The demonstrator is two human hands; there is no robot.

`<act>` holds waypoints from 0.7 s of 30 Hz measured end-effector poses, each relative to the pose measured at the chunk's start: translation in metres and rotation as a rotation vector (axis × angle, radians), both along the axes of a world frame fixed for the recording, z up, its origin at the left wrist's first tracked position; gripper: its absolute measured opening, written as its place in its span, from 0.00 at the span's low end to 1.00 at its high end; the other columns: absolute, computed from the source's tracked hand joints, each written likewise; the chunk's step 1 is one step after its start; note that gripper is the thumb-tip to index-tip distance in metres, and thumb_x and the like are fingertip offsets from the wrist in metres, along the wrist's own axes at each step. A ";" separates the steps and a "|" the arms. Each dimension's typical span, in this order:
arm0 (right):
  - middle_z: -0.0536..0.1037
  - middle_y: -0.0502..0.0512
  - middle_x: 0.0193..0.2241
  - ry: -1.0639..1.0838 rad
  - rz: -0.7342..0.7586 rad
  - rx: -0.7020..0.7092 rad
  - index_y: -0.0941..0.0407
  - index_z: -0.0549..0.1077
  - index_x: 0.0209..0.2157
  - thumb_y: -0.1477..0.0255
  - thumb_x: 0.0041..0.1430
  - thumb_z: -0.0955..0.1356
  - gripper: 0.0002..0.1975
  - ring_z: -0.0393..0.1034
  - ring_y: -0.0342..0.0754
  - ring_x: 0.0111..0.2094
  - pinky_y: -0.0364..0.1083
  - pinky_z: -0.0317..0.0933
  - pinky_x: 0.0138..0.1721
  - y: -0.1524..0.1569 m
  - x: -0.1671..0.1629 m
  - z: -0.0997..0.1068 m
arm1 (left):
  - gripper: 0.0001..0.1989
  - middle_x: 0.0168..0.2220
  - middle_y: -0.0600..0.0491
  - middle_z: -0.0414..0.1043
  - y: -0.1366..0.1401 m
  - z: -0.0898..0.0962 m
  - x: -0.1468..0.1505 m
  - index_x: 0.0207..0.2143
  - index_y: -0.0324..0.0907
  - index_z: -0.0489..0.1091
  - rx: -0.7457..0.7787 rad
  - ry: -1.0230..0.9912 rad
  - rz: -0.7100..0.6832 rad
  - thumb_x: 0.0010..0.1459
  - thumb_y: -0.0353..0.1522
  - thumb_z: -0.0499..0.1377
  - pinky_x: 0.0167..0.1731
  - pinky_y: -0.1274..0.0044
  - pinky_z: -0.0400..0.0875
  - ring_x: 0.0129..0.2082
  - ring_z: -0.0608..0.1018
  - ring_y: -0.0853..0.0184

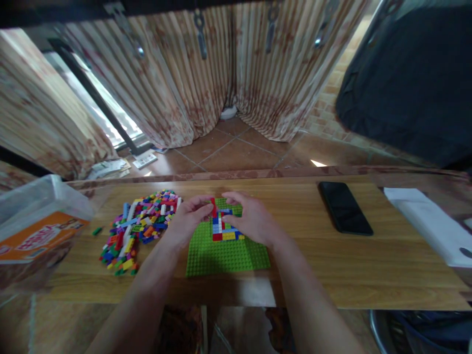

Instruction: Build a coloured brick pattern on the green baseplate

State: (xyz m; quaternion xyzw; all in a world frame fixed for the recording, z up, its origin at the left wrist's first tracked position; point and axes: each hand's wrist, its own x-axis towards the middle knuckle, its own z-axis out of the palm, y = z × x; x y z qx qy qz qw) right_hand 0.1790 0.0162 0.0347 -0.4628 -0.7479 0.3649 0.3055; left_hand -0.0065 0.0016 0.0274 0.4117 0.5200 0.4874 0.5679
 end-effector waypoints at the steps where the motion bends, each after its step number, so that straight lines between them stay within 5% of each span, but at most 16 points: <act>1: 0.77 0.56 0.49 -0.014 0.023 0.030 0.51 0.70 0.54 0.73 0.51 0.73 0.27 0.71 0.51 0.50 0.54 0.63 0.54 -0.001 -0.001 0.000 | 0.12 0.23 0.57 0.72 0.000 0.000 0.001 0.36 0.38 0.73 0.004 -0.004 -0.010 0.46 0.32 0.65 0.26 0.81 0.64 0.23 0.71 0.74; 10: 0.74 0.56 0.47 -0.064 0.108 0.176 0.52 0.72 0.51 0.72 0.52 0.73 0.23 0.69 0.51 0.50 0.53 0.62 0.53 0.001 -0.004 -0.003 | 0.12 0.23 0.57 0.72 0.001 -0.005 0.011 0.38 0.36 0.73 0.014 0.014 -0.139 0.49 0.30 0.62 0.24 0.82 0.63 0.22 0.70 0.74; 21: 0.74 0.56 0.48 -0.111 0.098 0.005 0.52 0.75 0.46 0.66 0.47 0.75 0.22 0.68 0.55 0.51 0.57 0.58 0.57 0.016 0.023 -0.021 | 0.08 0.23 0.57 0.73 0.008 -0.007 -0.007 0.34 0.38 0.74 0.022 0.147 0.076 0.48 0.29 0.64 0.25 0.80 0.66 0.22 0.72 0.73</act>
